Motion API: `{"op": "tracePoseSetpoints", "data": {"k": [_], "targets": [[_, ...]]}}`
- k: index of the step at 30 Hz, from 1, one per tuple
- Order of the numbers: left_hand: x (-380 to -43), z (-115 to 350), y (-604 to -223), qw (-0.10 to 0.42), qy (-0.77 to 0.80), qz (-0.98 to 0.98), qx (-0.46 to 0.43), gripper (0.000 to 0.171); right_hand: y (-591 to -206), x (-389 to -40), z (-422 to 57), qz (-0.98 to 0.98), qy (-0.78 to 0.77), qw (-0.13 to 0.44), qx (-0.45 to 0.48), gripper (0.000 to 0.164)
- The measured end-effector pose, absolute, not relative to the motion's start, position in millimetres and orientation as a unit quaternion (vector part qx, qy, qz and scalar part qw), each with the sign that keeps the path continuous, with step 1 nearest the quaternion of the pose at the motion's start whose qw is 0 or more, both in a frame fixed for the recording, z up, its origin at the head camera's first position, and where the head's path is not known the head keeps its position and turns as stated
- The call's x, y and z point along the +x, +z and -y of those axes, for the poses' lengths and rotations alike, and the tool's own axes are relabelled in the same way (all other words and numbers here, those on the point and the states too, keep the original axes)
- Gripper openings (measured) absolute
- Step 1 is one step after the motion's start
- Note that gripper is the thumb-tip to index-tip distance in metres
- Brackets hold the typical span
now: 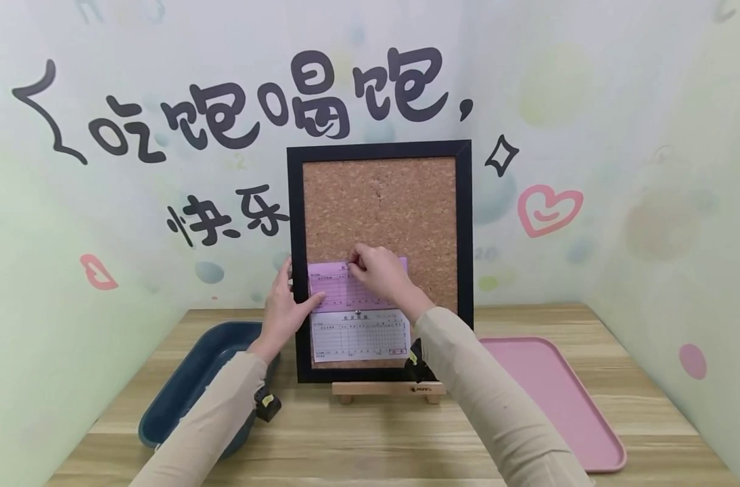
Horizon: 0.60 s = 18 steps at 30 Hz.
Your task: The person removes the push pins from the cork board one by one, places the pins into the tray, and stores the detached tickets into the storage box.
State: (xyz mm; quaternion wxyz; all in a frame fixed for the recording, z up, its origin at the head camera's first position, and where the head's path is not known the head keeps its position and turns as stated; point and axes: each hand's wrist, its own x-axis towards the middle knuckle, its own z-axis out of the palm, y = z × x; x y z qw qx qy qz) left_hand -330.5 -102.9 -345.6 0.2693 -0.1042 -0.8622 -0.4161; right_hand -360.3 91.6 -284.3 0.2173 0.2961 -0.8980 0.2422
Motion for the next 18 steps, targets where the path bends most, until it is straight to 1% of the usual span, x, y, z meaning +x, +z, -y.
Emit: {"op": "tracePoseSetpoints", "data": {"k": [12,18], "targets": [[-331.8,103.6,-346.6,0.274,-0.411,0.863,-0.106,0.087,-286.5,-363.7,-94.0,0.884,0.272,0.222,0.309,0.004],[-332.4,102.7,-347.0,0.275,-0.406,0.865,-0.104,0.087,-285.8,-363.7,-95.2,0.885,0.262,0.221,0.315,0.004]]}}
